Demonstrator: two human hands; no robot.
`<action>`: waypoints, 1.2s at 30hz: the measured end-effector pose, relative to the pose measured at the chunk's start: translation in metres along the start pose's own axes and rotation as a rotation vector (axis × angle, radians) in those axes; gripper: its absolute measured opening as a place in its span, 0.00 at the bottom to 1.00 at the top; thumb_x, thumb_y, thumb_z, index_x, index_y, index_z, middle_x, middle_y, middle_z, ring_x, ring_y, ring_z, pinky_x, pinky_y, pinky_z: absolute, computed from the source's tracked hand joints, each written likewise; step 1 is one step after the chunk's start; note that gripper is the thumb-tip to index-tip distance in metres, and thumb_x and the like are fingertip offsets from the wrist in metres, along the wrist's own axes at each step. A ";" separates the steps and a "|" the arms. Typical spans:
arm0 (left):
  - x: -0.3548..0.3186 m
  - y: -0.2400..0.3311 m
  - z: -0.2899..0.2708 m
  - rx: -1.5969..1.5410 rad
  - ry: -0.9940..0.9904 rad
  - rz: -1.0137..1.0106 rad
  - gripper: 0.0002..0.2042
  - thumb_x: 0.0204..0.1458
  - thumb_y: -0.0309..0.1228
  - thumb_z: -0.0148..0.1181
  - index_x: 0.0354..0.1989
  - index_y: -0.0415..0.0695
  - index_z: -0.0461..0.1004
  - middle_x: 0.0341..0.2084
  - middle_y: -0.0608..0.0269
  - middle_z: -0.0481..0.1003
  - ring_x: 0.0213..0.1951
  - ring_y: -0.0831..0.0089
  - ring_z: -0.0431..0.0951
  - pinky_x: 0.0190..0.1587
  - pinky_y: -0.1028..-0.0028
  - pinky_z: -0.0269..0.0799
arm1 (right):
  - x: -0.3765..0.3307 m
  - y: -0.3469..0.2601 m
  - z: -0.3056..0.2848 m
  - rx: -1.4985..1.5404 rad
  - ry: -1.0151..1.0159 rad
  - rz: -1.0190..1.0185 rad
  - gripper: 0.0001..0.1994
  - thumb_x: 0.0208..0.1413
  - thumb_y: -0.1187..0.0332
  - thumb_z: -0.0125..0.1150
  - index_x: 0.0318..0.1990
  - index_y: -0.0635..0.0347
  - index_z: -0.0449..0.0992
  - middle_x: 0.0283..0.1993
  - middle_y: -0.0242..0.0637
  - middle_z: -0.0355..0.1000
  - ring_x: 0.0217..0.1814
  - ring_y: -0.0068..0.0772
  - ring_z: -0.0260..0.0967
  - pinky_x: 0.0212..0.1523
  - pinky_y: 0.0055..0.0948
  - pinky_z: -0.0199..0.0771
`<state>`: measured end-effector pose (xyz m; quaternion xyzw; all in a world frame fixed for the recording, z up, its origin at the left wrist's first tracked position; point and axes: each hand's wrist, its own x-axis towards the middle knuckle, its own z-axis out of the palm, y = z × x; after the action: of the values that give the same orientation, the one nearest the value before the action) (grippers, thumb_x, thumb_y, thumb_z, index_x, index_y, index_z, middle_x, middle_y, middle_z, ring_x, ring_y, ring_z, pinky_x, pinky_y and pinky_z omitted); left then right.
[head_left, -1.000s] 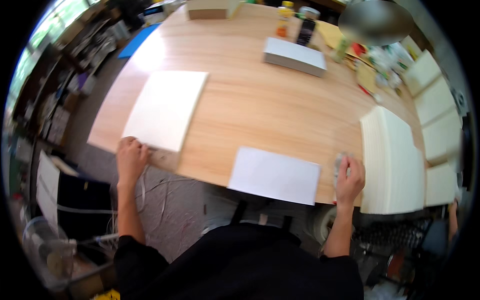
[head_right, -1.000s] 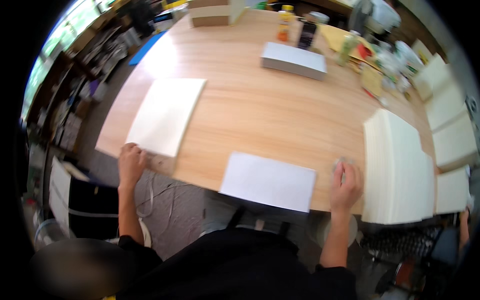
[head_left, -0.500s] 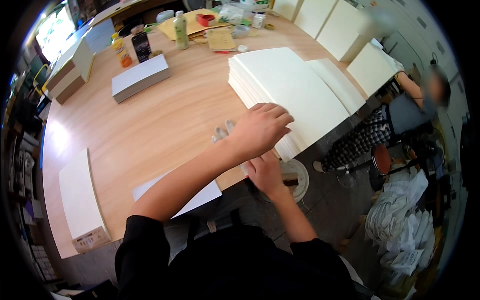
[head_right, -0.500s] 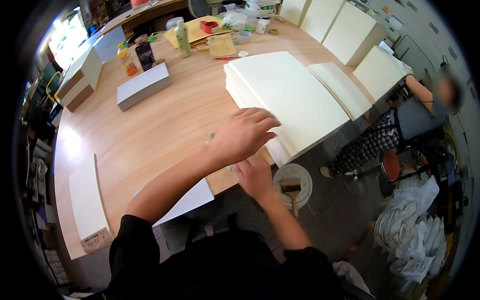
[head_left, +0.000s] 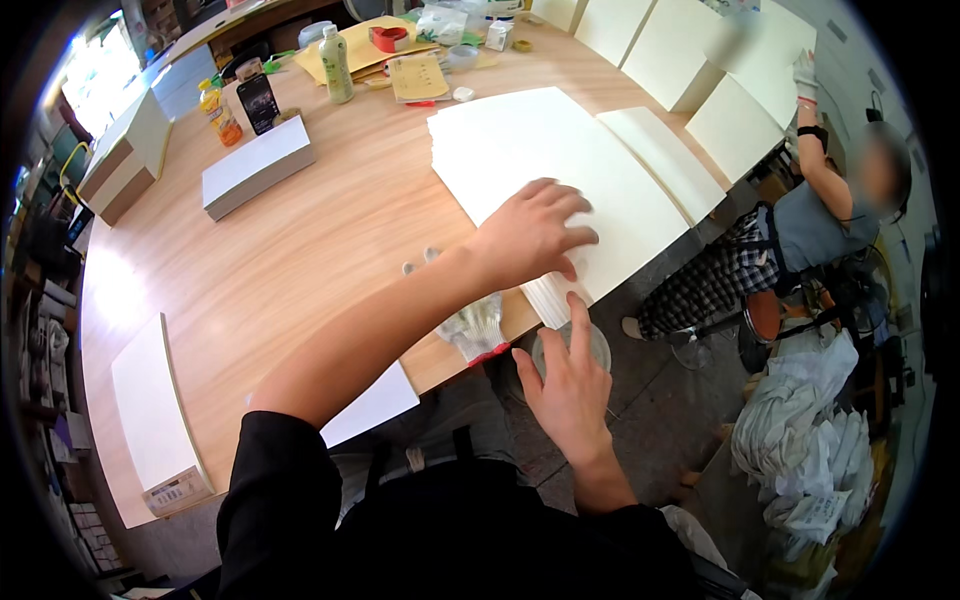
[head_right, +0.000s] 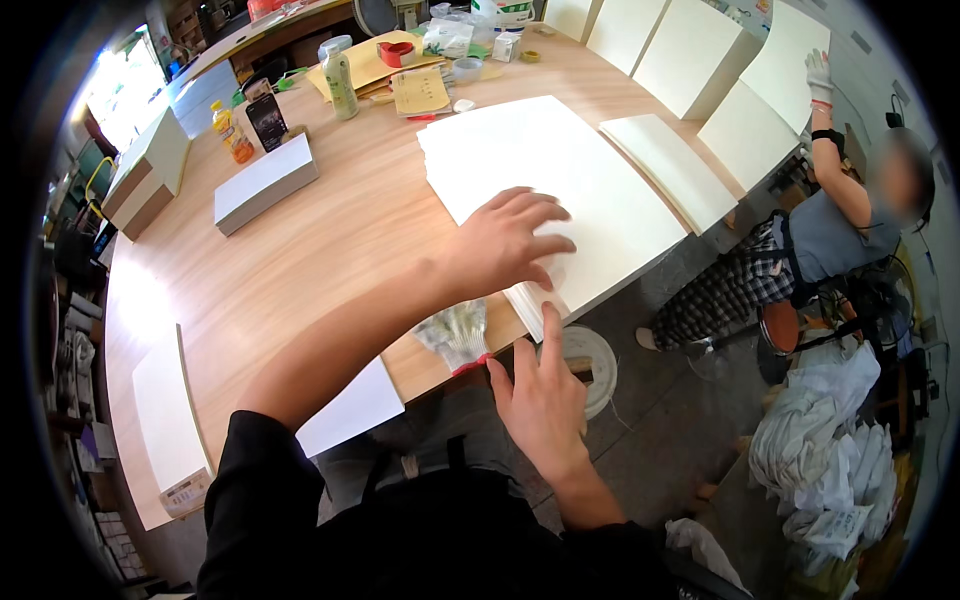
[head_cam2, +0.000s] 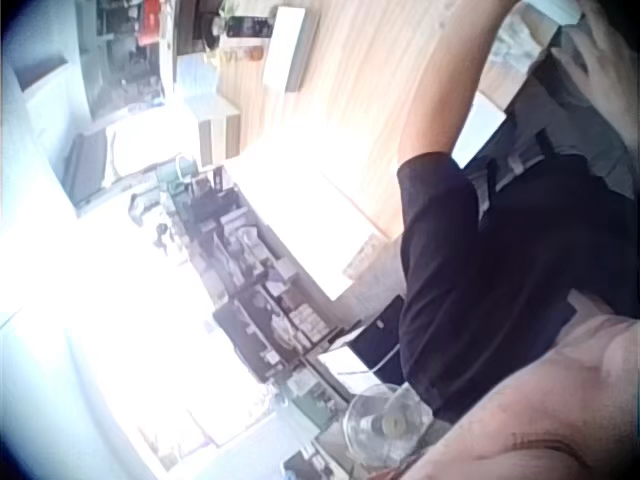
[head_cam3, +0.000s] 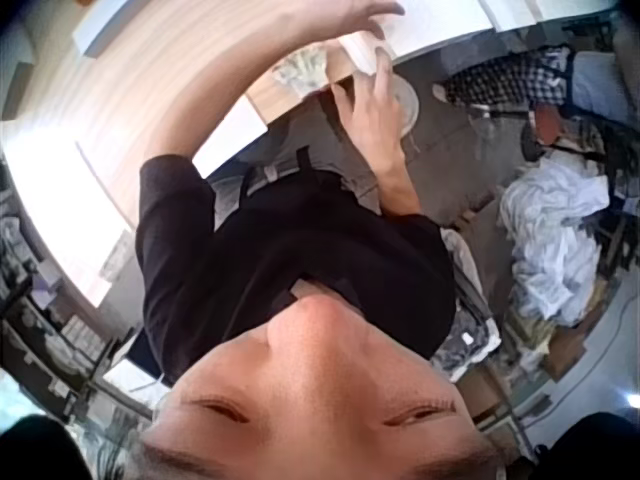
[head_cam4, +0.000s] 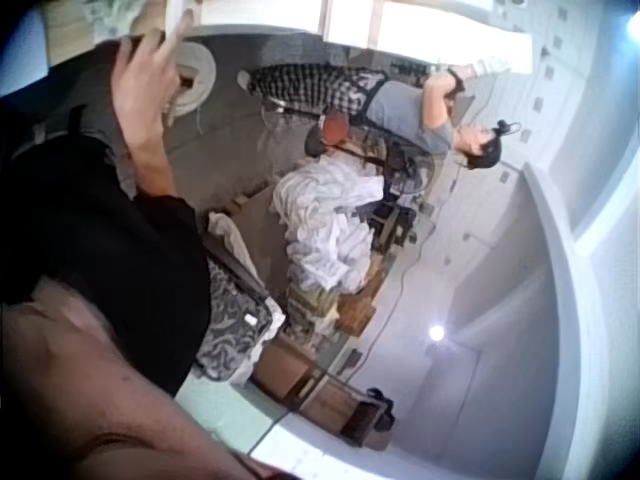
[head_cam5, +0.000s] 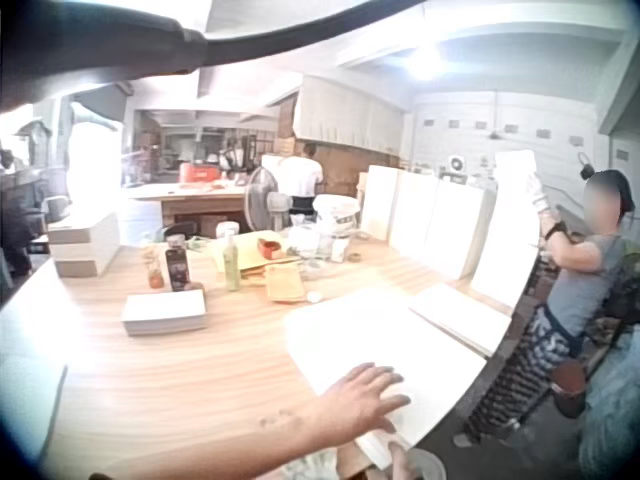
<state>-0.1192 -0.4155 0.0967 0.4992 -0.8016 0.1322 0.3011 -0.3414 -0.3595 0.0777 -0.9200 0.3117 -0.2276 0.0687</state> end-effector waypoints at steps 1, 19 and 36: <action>0.000 -0.003 -0.001 0.051 0.052 0.145 0.17 0.48 0.36 0.73 0.47 0.49 0.82 0.55 0.58 0.77 0.62 0.58 0.74 0.65 0.59 0.72 | 0.000 0.000 -0.001 -0.007 -0.006 -0.005 0.17 0.58 0.60 0.73 0.45 0.64 0.78 0.74 0.55 0.61 0.44 0.52 0.82 0.34 0.43 0.82; -0.038 -0.010 -0.038 -0.423 0.425 -0.713 0.12 0.55 0.30 0.74 0.46 0.46 0.81 0.43 0.63 0.83 0.51 0.66 0.82 0.67 0.53 0.67 | 0.000 0.014 0.011 0.715 0.195 0.128 0.10 0.66 0.68 0.65 0.42 0.69 0.79 0.67 0.55 0.71 0.33 0.33 0.80 0.33 0.27 0.79; -0.308 0.041 -0.174 -1.151 1.118 -1.412 0.14 0.69 0.32 0.59 0.58 0.39 0.78 0.65 0.54 0.73 0.64 0.66 0.75 0.57 0.64 0.79 | 0.081 -0.042 0.068 1.754 -0.530 0.427 0.38 0.63 0.69 0.59 0.78 0.69 0.54 0.69 0.43 0.70 0.62 0.31 0.75 0.58 0.30 0.80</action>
<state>0.0041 -0.0848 0.0469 0.5018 -0.0211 -0.2603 0.8246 -0.2309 -0.3760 0.0591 -0.4852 0.1654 -0.1469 0.8460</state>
